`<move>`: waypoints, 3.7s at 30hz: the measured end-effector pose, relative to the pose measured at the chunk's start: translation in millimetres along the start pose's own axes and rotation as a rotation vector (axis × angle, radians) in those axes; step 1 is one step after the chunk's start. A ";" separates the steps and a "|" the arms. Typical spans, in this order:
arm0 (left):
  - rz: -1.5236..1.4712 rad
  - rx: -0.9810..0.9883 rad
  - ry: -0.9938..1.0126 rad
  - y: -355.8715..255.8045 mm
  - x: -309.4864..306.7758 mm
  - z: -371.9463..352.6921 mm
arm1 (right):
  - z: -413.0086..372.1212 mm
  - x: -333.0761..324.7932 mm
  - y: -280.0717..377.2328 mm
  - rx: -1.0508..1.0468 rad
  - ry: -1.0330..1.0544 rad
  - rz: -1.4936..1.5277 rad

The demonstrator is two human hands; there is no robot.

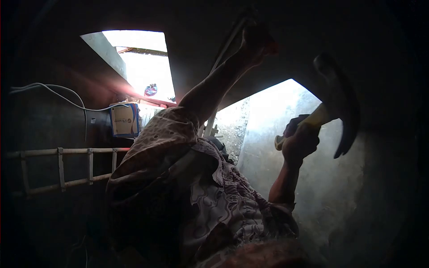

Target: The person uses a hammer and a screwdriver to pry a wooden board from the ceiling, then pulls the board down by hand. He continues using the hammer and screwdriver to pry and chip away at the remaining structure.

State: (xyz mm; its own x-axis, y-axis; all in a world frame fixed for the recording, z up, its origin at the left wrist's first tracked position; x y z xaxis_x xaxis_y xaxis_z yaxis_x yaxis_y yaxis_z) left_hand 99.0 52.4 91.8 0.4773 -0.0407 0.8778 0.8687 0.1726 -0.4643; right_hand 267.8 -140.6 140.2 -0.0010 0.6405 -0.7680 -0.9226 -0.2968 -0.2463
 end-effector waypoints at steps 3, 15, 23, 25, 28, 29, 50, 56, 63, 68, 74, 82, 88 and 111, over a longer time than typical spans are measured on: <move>-0.153 0.029 -0.007 -6.0 20.2 7.3 | 21.1 -22.6 -3.7 0.313 -0.093 0.276; -0.632 -0.024 -0.288 19.5 40.6 32.9 | 48.5 70.8 -1.6 0.155 0.099 0.165; -0.385 0.037 -0.324 43.8 26.7 62.7 | 63.8 71.6 -20.5 0.349 0.323 0.441; -0.301 0.018 -0.306 21.0 45.7 40.5 | 82.0 34.8 -21.5 0.185 0.239 0.444; -0.270 0.050 -0.291 6.1 55.1 45.2 | 93.1 41.3 -32.9 0.234 -0.003 0.283; -0.310 0.067 -0.312 4.3 52.1 48.6 | 90.9 45.3 -37.7 0.155 -0.308 0.081; -0.459 0.045 -0.383 17.5 54.0 80.5 | 141.6 24.7 -33.4 0.991 -0.230 1.068; -0.456 0.066 -0.369 19.1 58.6 81.4 | 148.6 21.6 -51.5 0.549 0.414 0.823; -0.423 0.097 -0.340 30.4 34.0 113.8 | 149.1 49.6 -38.3 0.364 0.465 0.646; 0.254 0.062 -0.093 39.3 -34.3 36.8 | 90.8 62.3 -43.8 0.416 0.368 0.677; 1.373 -0.380 0.103 112.6 -273.0 -162.4 | -29.8 89.2 10.7 0.883 0.707 1.101; 0.773 -0.329 -0.074 21.5 -147.0 -94.9 | -26.3 55.9 13.2 0.782 0.391 0.971; 0.427 -0.268 0.213 4.2 -66.4 -41.4 | -28.1 39.1 -1.9 0.397 0.013 0.507; -0.324 -0.179 0.380 -8.8 -4.2 21.5 | 38.0 -14.0 18.1 0.008 -0.362 0.426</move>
State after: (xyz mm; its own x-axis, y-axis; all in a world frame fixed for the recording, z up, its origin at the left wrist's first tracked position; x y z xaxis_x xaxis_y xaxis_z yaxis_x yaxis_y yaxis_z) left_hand 86.5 72.2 94.8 0.1663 -0.4236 0.8905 0.9728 -0.0774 -0.2185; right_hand 236.5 -128.0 169.0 -0.5055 0.6677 -0.5465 -0.8146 -0.5781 0.0471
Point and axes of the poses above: each hand's wrist, its own z-axis towards the middle knuckle, its own x-axis out of the palm, y = z × x, the point moved 3 cm from there along z, towards the middle knuckle, and after that the axes turned 10 degrees about -z, right-handed, at the moved point
